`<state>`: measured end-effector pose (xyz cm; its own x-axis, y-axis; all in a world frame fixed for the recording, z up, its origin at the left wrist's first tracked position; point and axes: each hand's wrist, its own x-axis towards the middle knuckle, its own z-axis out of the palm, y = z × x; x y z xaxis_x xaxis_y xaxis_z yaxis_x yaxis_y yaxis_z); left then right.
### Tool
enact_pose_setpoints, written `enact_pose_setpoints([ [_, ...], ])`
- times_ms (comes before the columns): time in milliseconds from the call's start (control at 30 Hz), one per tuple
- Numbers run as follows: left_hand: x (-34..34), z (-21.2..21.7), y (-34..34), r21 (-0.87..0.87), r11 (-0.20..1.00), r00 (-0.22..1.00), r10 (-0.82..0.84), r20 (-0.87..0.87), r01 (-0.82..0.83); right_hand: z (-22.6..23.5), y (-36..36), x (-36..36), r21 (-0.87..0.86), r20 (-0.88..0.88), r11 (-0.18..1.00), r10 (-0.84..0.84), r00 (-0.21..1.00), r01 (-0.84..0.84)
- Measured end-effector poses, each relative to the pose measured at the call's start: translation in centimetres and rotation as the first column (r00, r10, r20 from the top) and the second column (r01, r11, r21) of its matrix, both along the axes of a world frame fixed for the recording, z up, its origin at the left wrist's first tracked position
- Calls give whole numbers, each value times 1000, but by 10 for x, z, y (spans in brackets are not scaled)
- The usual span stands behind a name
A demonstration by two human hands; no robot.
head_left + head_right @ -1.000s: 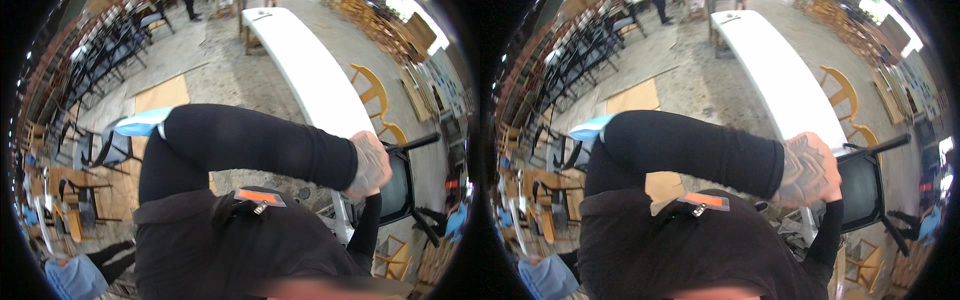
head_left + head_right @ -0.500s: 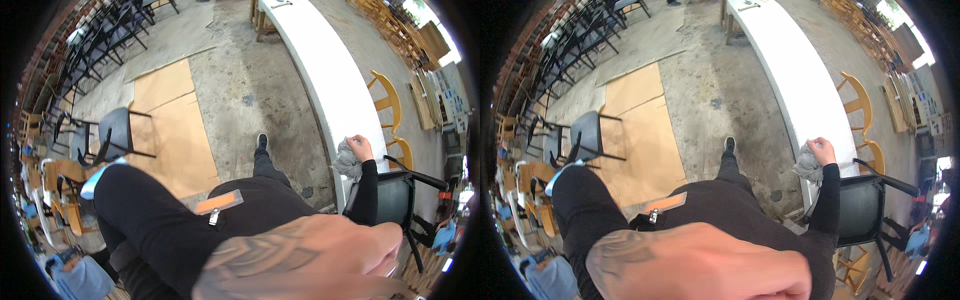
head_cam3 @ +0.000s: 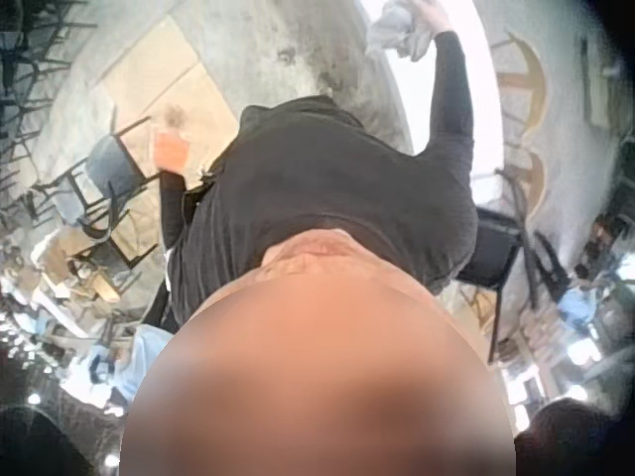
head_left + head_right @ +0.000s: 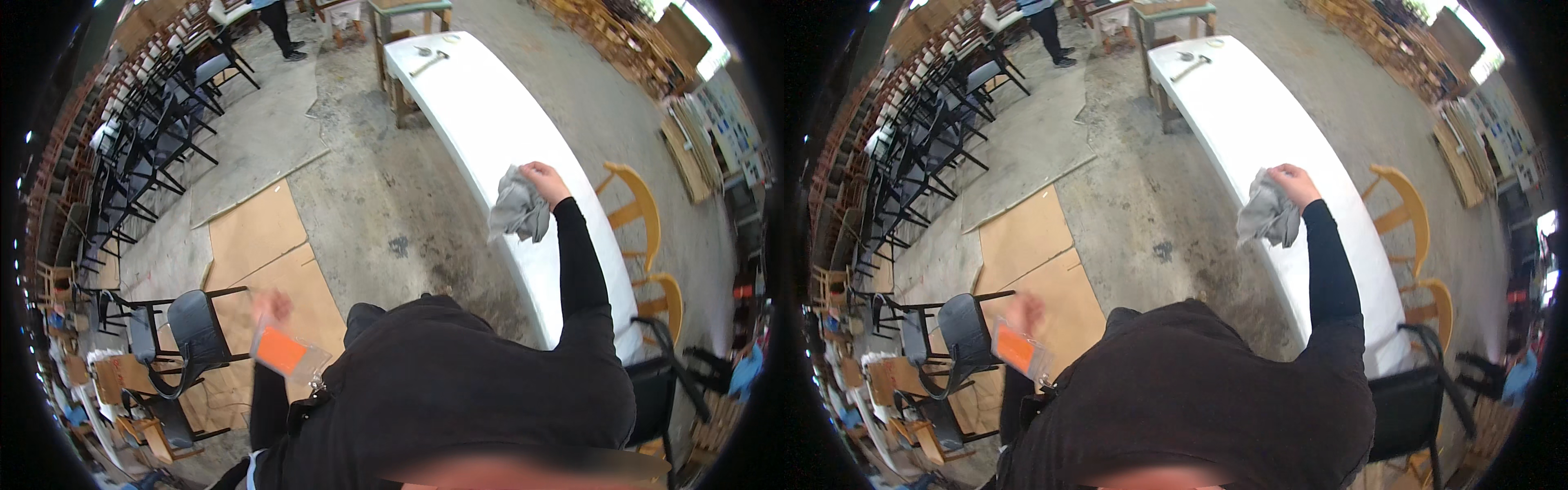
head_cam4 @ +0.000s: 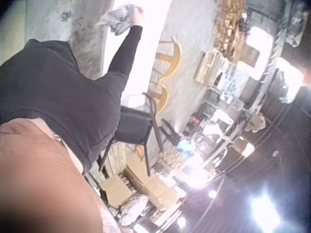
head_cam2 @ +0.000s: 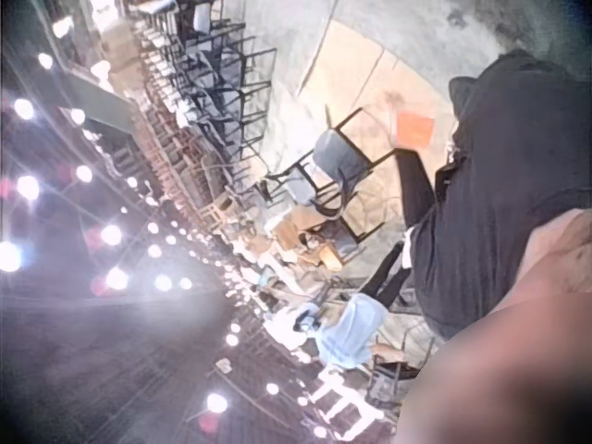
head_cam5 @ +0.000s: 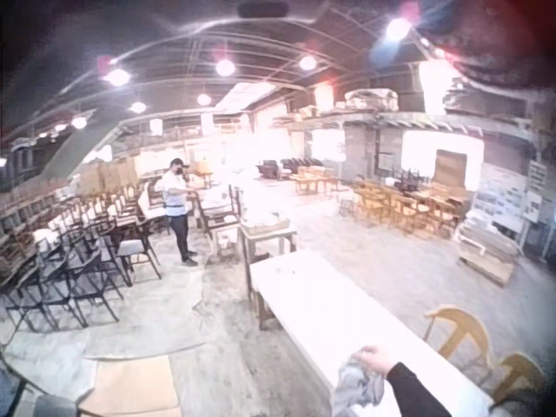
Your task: The person wipes a black chair with a cloth, cleaning the seat, backrest, and armrests. They then use a small tool to scrape or mark the chair surface before placing the chair upright among other chairs.
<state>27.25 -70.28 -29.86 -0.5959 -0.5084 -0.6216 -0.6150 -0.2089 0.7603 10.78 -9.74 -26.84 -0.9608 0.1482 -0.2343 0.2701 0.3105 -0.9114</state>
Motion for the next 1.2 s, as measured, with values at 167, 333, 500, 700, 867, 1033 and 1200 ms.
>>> enact_pose_setpoints([
  [167,54,-112,4,260,965,876,-95,473,-36,14,23,-211,-556,-14,758,-417,909,340],
  [333,-8,-131,-11,458,889,826,-260,500,2,-33,30,-350,566,-117,687,-481,869,456],
  [500,-146,-140,-98,533,844,893,-188,409,-66,-135,-75,-359,413,396,903,-297,869,120],
  [700,-384,-117,-287,383,907,979,119,162,-174,-218,-247,-325,245,845,856,42,533,-455],
  [867,-568,-89,-435,133,990,972,78,-221,-50,-243,-363,-443,247,855,724,151,497,-644],
  [1033,-649,-96,-504,-251,967,999,51,6,-48,-271,-497,-670,424,775,426,285,564,-799],
  [1200,-631,-101,-475,-190,982,892,91,443,-6,-243,-718,-974,719,442,308,488,752,-623],
])
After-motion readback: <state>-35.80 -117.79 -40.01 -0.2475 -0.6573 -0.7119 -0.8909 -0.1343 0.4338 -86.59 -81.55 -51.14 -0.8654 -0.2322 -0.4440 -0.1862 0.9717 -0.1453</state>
